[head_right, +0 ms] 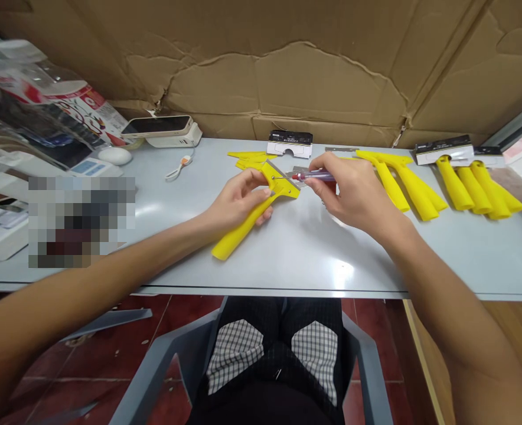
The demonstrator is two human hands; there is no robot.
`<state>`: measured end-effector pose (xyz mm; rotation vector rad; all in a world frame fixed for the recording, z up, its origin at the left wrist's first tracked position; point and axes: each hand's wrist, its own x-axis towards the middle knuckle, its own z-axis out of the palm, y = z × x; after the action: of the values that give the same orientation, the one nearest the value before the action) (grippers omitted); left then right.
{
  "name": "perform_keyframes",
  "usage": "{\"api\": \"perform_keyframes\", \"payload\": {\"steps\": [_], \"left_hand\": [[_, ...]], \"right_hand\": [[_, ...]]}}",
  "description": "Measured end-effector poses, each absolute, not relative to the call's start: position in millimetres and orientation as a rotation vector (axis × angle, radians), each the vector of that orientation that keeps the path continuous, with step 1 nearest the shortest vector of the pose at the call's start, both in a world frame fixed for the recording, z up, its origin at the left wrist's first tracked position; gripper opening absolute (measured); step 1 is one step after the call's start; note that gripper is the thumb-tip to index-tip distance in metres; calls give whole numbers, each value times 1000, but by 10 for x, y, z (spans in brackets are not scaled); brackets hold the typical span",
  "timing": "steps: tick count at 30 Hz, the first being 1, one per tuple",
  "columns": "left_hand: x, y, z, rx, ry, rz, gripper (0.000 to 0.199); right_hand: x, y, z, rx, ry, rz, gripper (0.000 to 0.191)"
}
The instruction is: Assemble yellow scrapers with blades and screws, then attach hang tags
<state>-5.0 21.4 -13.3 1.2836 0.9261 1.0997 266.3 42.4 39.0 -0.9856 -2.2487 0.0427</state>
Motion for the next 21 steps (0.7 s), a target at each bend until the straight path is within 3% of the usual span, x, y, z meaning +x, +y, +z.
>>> {"api": "perform_keyframes", "payload": {"steps": [8, 12, 21], "left_hand": [[-44, 220, -147, 1298, 948, 1104, 27], [-40, 227, -154, 1289, 950, 1112, 27], [-44, 233, -166, 1297, 936, 1110, 26]], "right_hand": [[2655, 378, 391, -1013, -2280, 153, 26], [2665, 390, 380, -962, -2264, 105, 14], [2672, 431, 395, -1082, -2263, 9, 19]]}}
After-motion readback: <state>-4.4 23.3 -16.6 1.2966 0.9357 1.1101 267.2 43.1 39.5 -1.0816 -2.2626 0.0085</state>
